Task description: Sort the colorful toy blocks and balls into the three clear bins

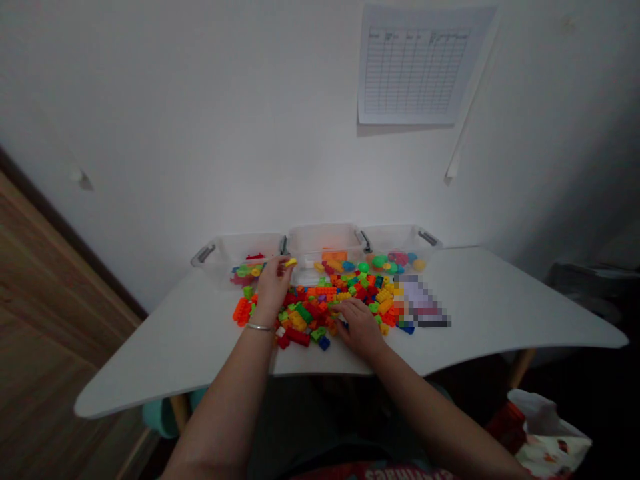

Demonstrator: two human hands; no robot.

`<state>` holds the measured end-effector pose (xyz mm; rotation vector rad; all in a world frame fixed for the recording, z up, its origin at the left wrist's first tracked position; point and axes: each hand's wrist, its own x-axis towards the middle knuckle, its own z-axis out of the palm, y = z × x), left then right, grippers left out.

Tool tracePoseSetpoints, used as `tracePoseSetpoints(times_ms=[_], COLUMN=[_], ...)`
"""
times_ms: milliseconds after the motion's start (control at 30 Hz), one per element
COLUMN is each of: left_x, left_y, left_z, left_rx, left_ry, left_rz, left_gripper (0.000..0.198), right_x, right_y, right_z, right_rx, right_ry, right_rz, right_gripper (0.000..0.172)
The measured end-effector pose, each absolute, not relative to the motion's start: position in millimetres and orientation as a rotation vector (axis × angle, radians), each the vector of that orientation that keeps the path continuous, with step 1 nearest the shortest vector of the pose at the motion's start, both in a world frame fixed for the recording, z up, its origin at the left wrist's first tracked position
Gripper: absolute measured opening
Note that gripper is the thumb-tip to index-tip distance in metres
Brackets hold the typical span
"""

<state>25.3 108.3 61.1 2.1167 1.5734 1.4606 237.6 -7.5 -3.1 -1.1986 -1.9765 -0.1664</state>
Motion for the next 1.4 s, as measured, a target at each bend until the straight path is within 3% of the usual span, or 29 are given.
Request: tracePoseSetpoints(times_ms=[100,200,300,467,800,1400], left_x=[7.7,-9.8,-23.5,-31.0,-11.6,-20.1], left_y=[114.9,124.0,128.0,120.0,122.4,120.5], left_z=[74.3,88.5,99.8,104.1,106.0,87.0], left_rx=[1.837,1.769,2.022,2.417,2.278,2.164], left_ry=[1.589,1.657,1.888,2.187,2.419,1.855], left_rz=[1.809,1.861,1.610,0.732,0.662,1.431], left_gripper=[0.025,0.029,0.029,0.036,0.042,0.045], right_x=[237.6,237.3,236.8,236.9,237.1,237.3], right_y=[-8.1,-8.0,-7.1,-6.3,-7.7,-6.3], right_z=[-1.0,0.7,0.5,-1.4,-0.2,-1.2], right_rx=[-1.157,-1.133,-1.131,-1.116,-1.135,-1.149], right_ry=[-1.999,-2.020,-2.016,-2.018,-2.011,-2.001], right_rz=[-0.169,-0.169,-0.171,-0.180,-0.158,-0.163], right_gripper=[0.023,0.019,0.018,0.016,0.017,0.018])
